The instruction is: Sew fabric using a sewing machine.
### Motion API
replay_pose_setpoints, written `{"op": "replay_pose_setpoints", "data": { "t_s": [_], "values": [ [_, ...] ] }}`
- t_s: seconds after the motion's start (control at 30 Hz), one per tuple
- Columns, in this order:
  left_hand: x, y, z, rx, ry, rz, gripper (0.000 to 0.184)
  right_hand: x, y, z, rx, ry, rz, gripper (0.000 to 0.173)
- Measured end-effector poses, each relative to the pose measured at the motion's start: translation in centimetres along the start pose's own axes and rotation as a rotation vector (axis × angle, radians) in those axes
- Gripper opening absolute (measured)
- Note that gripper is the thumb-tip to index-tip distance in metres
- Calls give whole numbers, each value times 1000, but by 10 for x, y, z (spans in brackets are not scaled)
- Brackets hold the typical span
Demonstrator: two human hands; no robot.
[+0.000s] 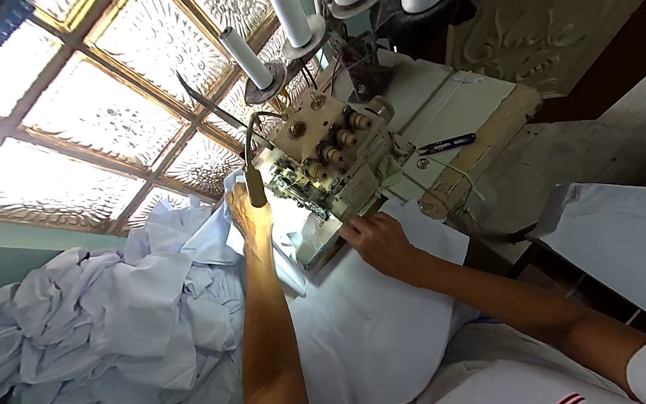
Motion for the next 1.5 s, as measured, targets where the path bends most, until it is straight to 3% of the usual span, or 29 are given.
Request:
{"op": "replay_pose_setpoints", "data": {
  "t_s": [0.13, 0.27, 0.37, 0.47, 0.57, 0.67, 0.77, 1.03, 1.13, 1.23, 1.4, 1.5],
  "values": [
    [7, -14, -5, -87, -53, -5, 34, 19, -17, 41, 64, 168, -73, 13],
    [59, -45, -24, -56, -31, 104, 36, 22, -34, 79, 60, 479, -360, 33],
    [118, -79, -26, 5, -63, 228, 33, 19, -32, 76, 109, 436, -405, 20],
    [182, -98, -21, 116, -141, 254, 25, 16, -25, 75, 159, 371, -408, 18],
    [231, -94, -26, 274, -247, 124, 20, 17, -23, 84, 203, 310, -406, 20],
    [257, -87, -35, 314, -311, 31, 18, 22, -32, 87, 225, 255, -274, 18],
    [258, -91, -38, 315, -352, -2, 19, 28, -43, 86, 252, 242, -148, 20],
    [239, -99, -40, 204, -466, -225, 31, 33, -42, 100, 212, 385, -238, 24],
    [238, -101, -40, 205, -468, -248, 37, 29, -49, 95, 151, 368, -131, 22],
    [235, -99, -38, 171, -404, -287, 43, 24, -74, 61, -59, 205, 27, 17],
    [231, -95, -44, 215, -282, -301, 48, 20, -112, -4, -741, 56, 41, 13],
    [238, -92, -52, 273, -249, -235, 45, 25, -121, -5, -674, 49, 124, 18]
  ]
}}
Point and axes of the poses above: each hand's wrist, its own x-axis away from the middle knuckle, its own y-axis out of the palm, z = x × y, the point moved 3 cm from there along -x, towards the middle knuckle, and after that the axes turned 7 degrees about z, right-handed, at the moved point
